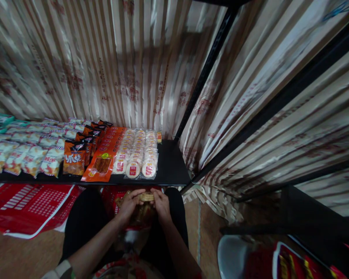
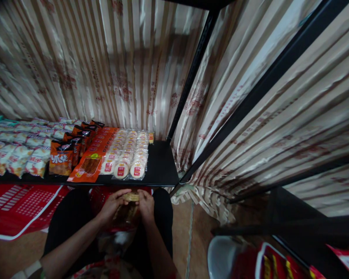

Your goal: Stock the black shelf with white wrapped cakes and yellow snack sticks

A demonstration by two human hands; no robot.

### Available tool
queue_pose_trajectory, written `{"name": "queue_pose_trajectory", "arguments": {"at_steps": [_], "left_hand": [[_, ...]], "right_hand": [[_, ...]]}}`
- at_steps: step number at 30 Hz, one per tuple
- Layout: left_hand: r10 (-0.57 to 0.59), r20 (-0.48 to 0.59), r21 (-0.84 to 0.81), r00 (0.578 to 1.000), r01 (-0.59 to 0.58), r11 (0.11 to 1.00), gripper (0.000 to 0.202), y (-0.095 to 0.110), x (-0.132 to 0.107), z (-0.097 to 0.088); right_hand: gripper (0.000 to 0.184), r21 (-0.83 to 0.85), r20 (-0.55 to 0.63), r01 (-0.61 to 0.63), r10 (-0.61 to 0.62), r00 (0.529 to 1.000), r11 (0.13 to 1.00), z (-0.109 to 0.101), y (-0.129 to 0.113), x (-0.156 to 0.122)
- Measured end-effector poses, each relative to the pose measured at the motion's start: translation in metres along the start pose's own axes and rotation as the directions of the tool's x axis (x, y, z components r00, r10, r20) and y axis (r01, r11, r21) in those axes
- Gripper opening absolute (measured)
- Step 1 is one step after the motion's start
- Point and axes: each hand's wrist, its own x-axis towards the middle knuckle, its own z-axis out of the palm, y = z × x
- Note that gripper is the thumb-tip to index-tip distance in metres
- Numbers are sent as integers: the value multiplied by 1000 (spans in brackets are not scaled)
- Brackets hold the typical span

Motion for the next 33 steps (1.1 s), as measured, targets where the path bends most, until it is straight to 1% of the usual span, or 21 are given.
{"name": "queue_pose_trajectory", "arguments": {"at_steps": [4, 7, 9, 12, 18, 23, 25, 28, 31, 33], "left_hand": [[56, 18, 61, 998, -57, 997, 45, 6, 2, 2], [79, 40, 81, 996, -82, 993, 45, 8, 5, 4], [82, 35, 82, 996, -85, 993, 43, 8, 7, 4], [81, 19, 85, 997, -82, 993, 41, 10, 11, 6], [130, -7, 122, 991, -129, 984, 29, 16, 17, 11], [141, -20, 125, 990, -137, 983, 26, 17, 21, 15], [135, -30, 105, 990, -131, 986, 23, 18, 21, 16], [88, -49, 58, 995, -85, 995, 19, 18, 21, 18], [31, -60, 6, 998, -31, 1000, 13, 19, 19, 21], [16, -68, -14, 998, -17, 1000, 10, 19, 18, 24]], "right_hand": [[45, -6, 28, -43, 43, 999, 999, 1, -9, -4], [54, -12, 31, -85, 86, 996, 996, 0, -12, -5], [57, -17, 35, -91, 92, 995, 996, 0, -11, -5], [57, -34, 48, -86, 87, 995, 996, -1, -10, -5], [59, -42, 58, -68, 70, 996, 997, -4, -5, -4], [58, -42, 71, -52, 55, 996, 998, -7, -7, -4], [57, -35, 58, -45, 47, 997, 998, -8, -10, -4], [57, -11, 38, -46, 47, 998, 999, -10, -15, -5], [62, 31, 12, -60, 60, 998, 998, -13, -17, -4], [66, 62, 7, -63, 63, 998, 996, -15, -17, -3]]}}
